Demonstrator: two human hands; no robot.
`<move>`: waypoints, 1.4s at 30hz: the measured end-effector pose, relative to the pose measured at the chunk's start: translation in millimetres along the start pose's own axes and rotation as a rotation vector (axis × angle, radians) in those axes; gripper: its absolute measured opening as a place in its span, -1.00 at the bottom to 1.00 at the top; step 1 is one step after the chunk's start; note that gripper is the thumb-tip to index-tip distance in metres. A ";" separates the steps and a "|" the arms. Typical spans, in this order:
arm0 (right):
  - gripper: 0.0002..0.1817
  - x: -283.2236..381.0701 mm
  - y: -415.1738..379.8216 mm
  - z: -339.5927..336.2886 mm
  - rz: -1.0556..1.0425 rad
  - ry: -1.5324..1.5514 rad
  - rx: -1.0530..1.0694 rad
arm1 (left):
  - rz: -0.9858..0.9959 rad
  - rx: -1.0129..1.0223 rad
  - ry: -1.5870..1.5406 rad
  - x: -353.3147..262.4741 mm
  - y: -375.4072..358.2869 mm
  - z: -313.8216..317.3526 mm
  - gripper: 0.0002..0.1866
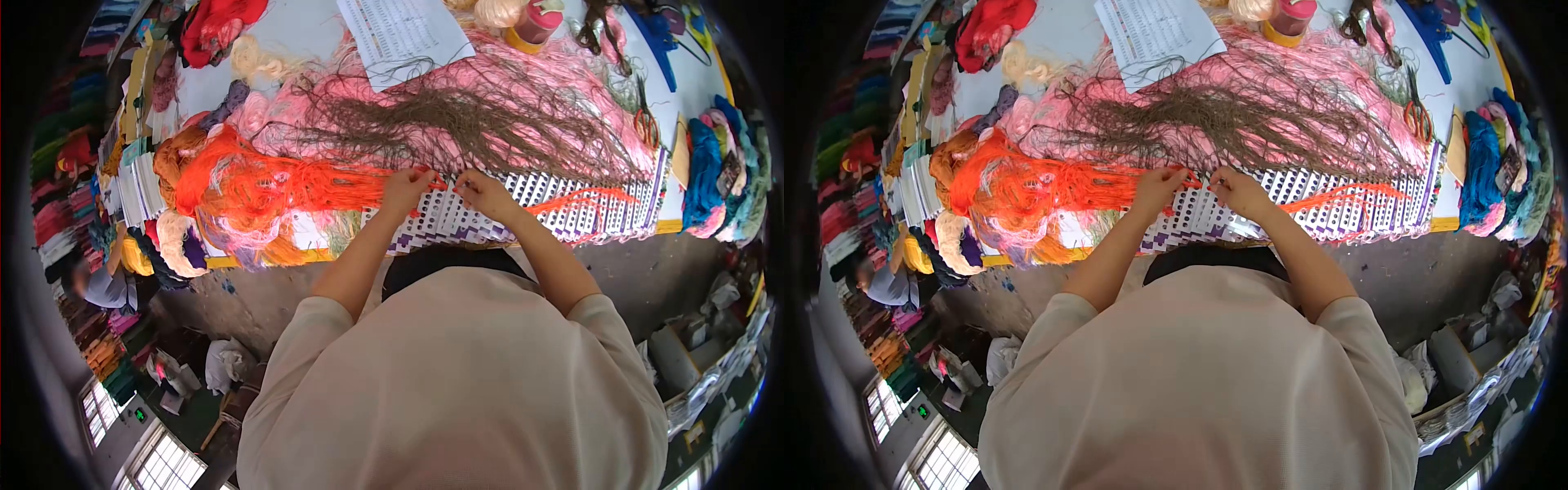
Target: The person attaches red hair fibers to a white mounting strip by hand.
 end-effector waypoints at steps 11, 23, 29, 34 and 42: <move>-0.75 3.8 -1.3 1.5 0.003 -0.030 -0.057 | -0.328 0.537 -0.731 -47.4 -49.1 3.5 -0.82; -0.62 28.8 -12.0 -3.5 -0.113 -0.562 -0.108 | -0.193 0.321 -0.391 -42.4 -33.0 -58.6 -0.78; -0.64 32.0 -9.6 -3.2 -0.055 -0.535 -0.075 | -0.219 0.073 -0.970 -33.3 -27.3 -216.7 -0.78; -0.62 27.7 -14.4 1.1 -0.060 -0.524 -0.096 | 0.065 -0.471 -0.886 -16.9 -28.6 -247.9 -0.66; -0.64 139.5 -39.5 13.1 -0.565 0.084 -0.450 | 0.093 0.344 -1.322 -94.2 -77.3 -60.4 -0.21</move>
Point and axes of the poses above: each hand's wrist, its own y-axis towards the middle knuckle, its own z-axis out of the palm, x = y × z, the point moved 2 cm from there along y, towards the middle knuckle, and after that the axes turned 9 degrees about -x, right-handed, at the moved point
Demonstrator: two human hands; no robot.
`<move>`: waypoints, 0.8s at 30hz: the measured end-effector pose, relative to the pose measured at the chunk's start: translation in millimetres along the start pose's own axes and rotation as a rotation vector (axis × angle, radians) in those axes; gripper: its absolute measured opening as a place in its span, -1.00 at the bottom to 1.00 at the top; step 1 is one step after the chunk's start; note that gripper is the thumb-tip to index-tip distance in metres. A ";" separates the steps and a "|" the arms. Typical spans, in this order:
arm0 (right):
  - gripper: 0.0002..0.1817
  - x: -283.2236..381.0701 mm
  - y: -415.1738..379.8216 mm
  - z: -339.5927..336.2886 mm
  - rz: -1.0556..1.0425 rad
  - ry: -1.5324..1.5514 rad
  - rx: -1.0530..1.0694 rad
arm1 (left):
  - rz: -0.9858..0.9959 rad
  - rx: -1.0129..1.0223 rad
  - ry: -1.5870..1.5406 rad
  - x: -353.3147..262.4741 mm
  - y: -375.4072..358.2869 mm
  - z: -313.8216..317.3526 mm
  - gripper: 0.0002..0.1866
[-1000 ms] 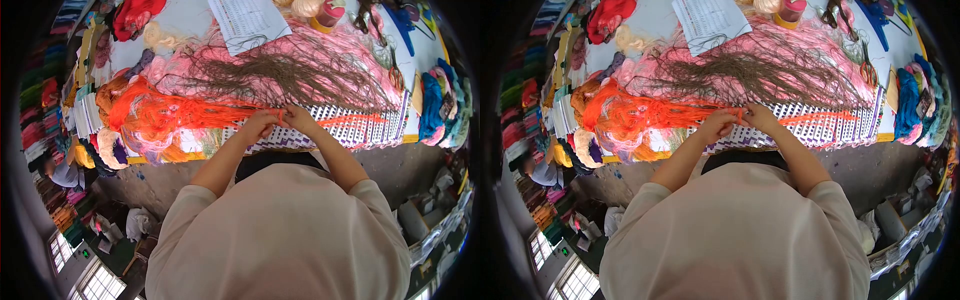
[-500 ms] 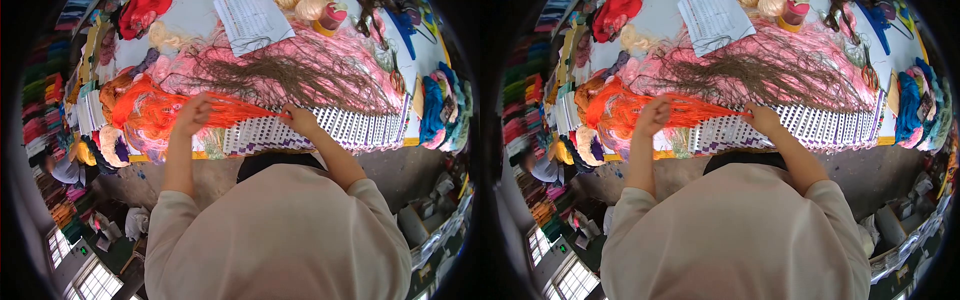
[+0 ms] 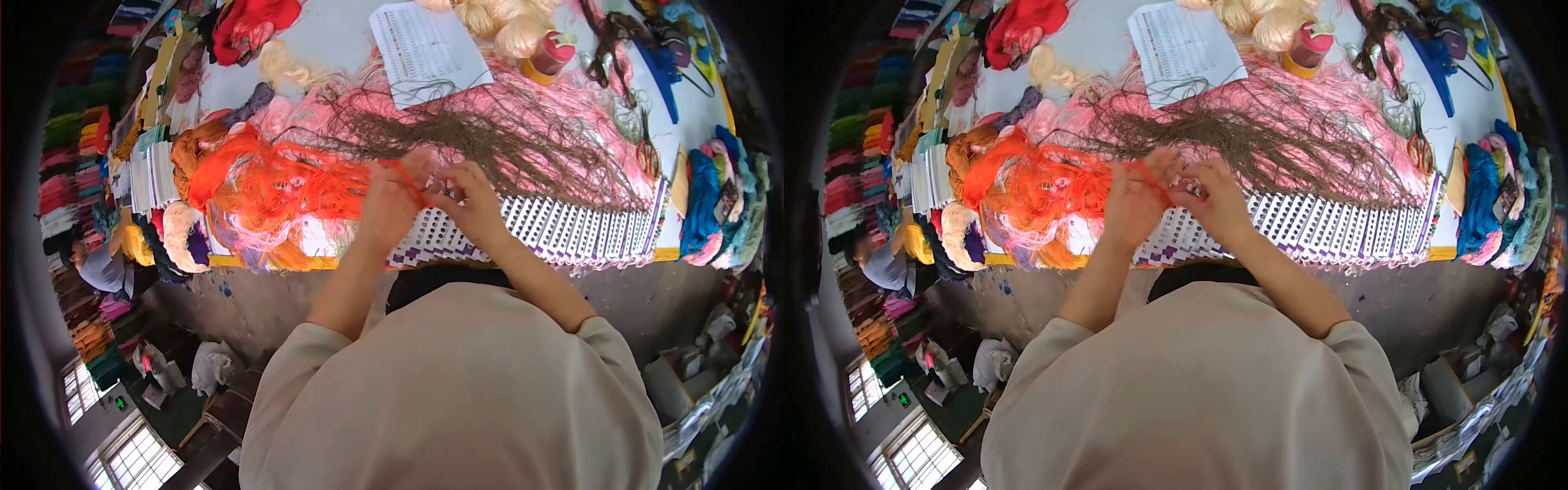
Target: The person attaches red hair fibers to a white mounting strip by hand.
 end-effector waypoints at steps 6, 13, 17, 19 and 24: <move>-0.75 -5.9 0.9 -13.1 0.009 -0.018 -0.037 | -0.077 0.089 -0.003 37.5 6.0 29.8 -0.30; -0.70 -60.5 -5.6 -181.8 0.404 0.924 -0.336 | 0.024 -0.236 0.343 -20.4 7.9 -42.1 -0.41; -0.90 -150.4 -64.2 -437.9 0.230 0.672 -1.160 | 0.076 -0.403 0.250 -59.9 -7.1 -98.6 -0.59; -0.93 -113.2 -75.3 -459.0 0.097 0.183 -1.437 | 0.073 -0.430 0.384 -55.5 -13.3 -96.1 -0.67; -0.76 -157.7 -45.2 -278.0 -0.012 -0.588 -0.375 | -0.292 -0.301 0.888 58.7 22.1 -69.6 -0.75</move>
Point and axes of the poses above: each hand's wrist, its own y-axis towards the middle knuckle, its own z-axis out of the palm, x = y × z, the point moved 2 cm from there along y, towards the middle knuckle, and after that the axes turned 9 degrees about -x, right-handed, at the moved point
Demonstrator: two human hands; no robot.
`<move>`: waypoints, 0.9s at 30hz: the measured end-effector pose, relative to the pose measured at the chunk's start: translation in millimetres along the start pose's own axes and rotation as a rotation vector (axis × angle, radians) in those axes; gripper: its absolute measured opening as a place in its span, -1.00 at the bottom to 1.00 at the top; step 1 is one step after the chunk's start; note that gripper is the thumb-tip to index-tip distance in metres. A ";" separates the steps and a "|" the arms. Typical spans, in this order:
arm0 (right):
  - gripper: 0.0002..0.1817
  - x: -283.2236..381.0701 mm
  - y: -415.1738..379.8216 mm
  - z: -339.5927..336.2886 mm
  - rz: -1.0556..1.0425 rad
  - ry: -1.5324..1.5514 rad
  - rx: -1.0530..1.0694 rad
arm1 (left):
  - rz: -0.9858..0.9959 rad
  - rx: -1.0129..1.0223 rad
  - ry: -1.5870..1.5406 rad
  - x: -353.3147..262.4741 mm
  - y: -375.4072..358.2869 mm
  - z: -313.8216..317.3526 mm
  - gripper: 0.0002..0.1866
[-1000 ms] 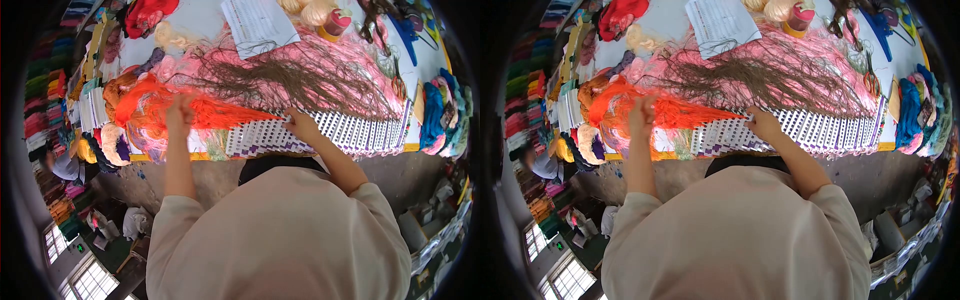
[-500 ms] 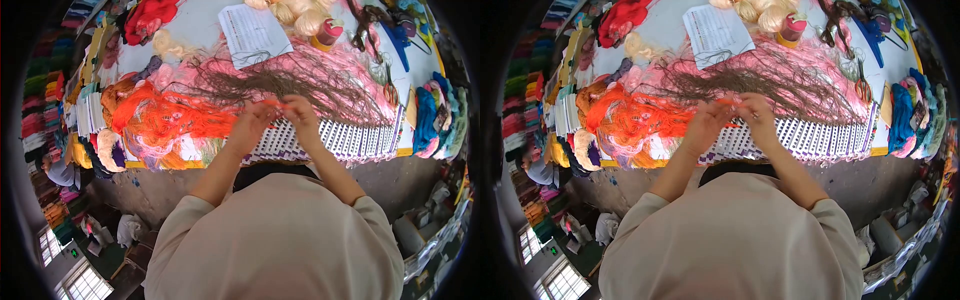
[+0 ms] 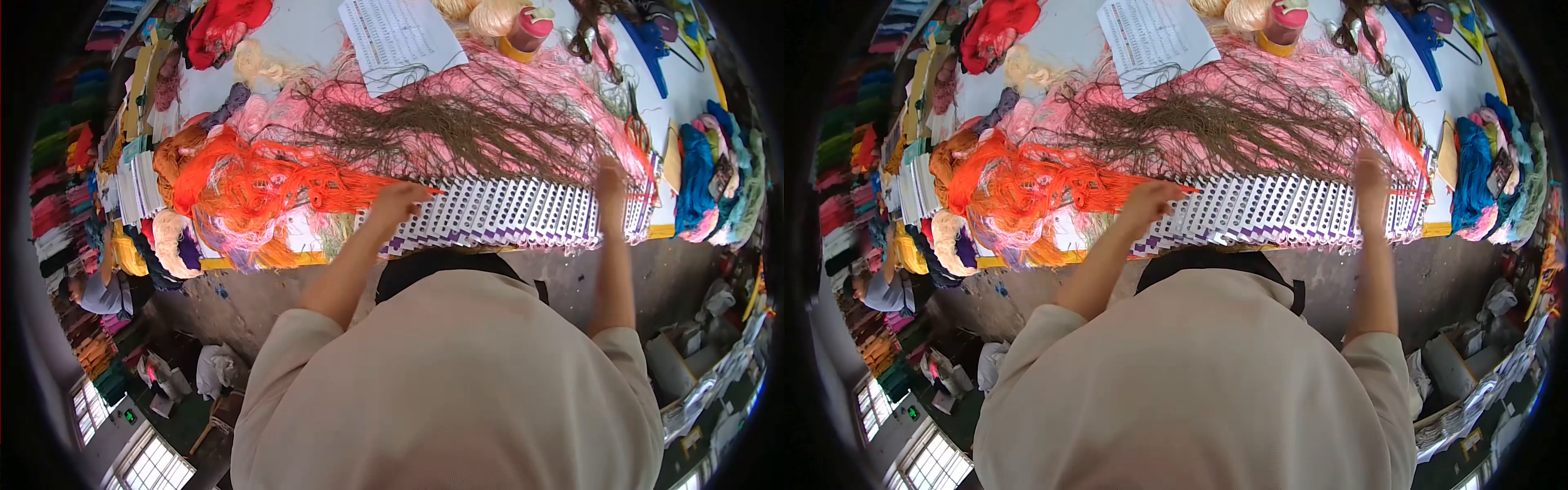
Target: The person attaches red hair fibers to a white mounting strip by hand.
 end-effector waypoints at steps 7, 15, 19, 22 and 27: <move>-0.86 148.7 -66.0 162.5 0.212 0.217 0.709 | 0.392 -0.201 0.695 23.3 38.6 58.6 -0.77; -0.88 151.1 -65.8 165.9 0.233 0.261 0.778 | -0.033 0.090 -0.007 24.3 34.3 54.4 -0.85; -0.91 149.9 -63.0 169.1 0.394 0.361 0.887 | -0.009 0.194 -0.012 23.0 40.7 61.1 -0.85; -0.87 144.8 -63.8 169.9 0.453 0.405 0.911 | -0.003 0.144 0.056 20.4 45.4 61.0 -0.88; -0.84 151.3 -65.9 168.6 0.451 0.352 0.932 | 0.213 -0.066 0.248 9.3 43.2 22.2 -0.84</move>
Point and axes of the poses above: each hand's wrist, its own y-axis towards the middle knuckle, its own z-axis out of the palm, x = y × z, the point moved 2 cm from there along y, towards the middle knuckle, and after that the axes turned 9 degrees about -x, right-handed, at the moved point
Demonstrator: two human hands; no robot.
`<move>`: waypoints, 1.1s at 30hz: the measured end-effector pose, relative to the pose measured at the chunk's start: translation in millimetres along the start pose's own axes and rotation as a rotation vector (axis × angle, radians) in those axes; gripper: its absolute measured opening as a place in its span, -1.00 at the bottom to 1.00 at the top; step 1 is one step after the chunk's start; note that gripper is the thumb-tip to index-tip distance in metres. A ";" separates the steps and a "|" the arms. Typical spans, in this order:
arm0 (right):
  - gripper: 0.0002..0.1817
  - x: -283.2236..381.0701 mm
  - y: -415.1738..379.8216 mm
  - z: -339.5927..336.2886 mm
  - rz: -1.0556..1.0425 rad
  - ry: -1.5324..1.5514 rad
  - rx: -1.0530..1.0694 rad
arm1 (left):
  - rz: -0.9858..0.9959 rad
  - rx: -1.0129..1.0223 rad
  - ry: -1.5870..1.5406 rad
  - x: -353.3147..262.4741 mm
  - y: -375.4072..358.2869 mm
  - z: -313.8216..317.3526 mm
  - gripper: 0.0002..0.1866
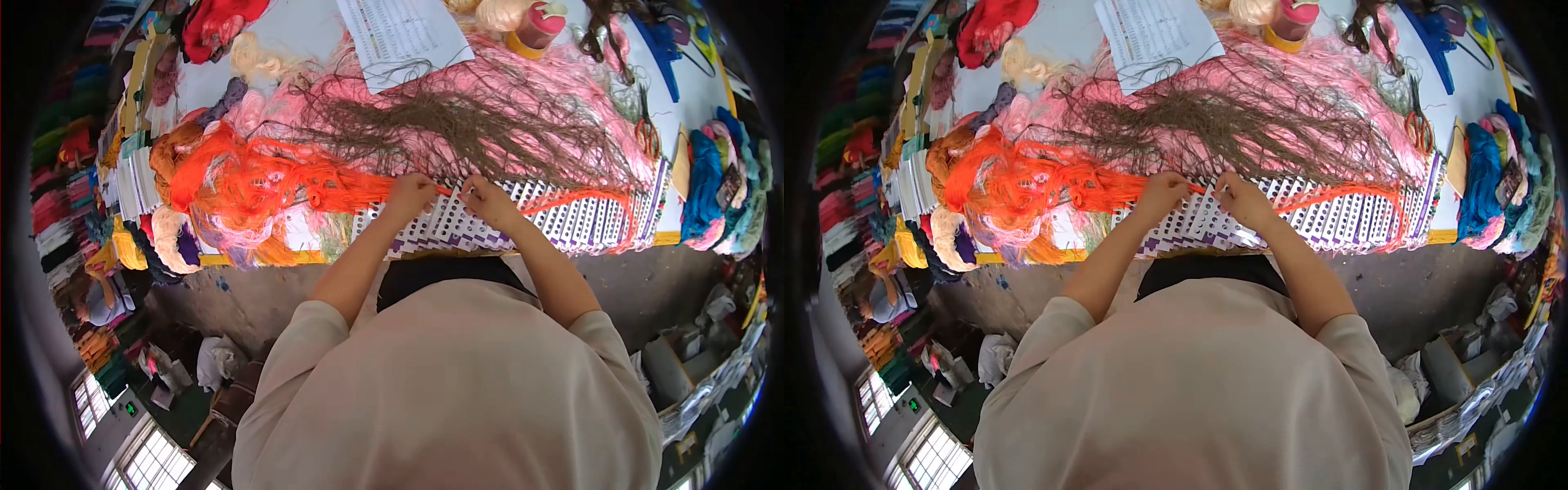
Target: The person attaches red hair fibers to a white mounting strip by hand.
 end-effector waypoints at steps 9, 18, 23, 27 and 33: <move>-0.76 -8.3 5.1 3.8 -0.014 -0.115 0.009 | -0.129 0.041 -0.153 9.0 1.3 -6.9 -0.78; -0.74 -9.5 3.8 9.7 -0.125 -0.176 -0.102 | -0.226 0.319 -0.434 -24.4 -27.9 12.8 -0.82; -0.67 8.2 2.2 2.1 0.037 0.063 0.062 | -0.008 0.311 0.084 -20.1 -18.5 37.4 -0.80; -0.61 11.4 4.9 2.1 -0.034 -0.169 0.049 | 0.532 0.138 0.644 -9.1 -0.5 31.9 -0.87; -0.70 8.9 8.1 8.2 -0.077 -0.318 -0.041 | -0.182 0.357 -0.488 -59.7 -30.3 -100.6 -0.81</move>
Point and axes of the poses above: each hand's wrist, its own y-axis towards the middle knuckle, its own z-axis out of the palm, x = y × z, the point moved 2 cm from there along y, towards the middle knuckle, and after that the axes turned 9 degrees about -x, right-handed, at the moved point
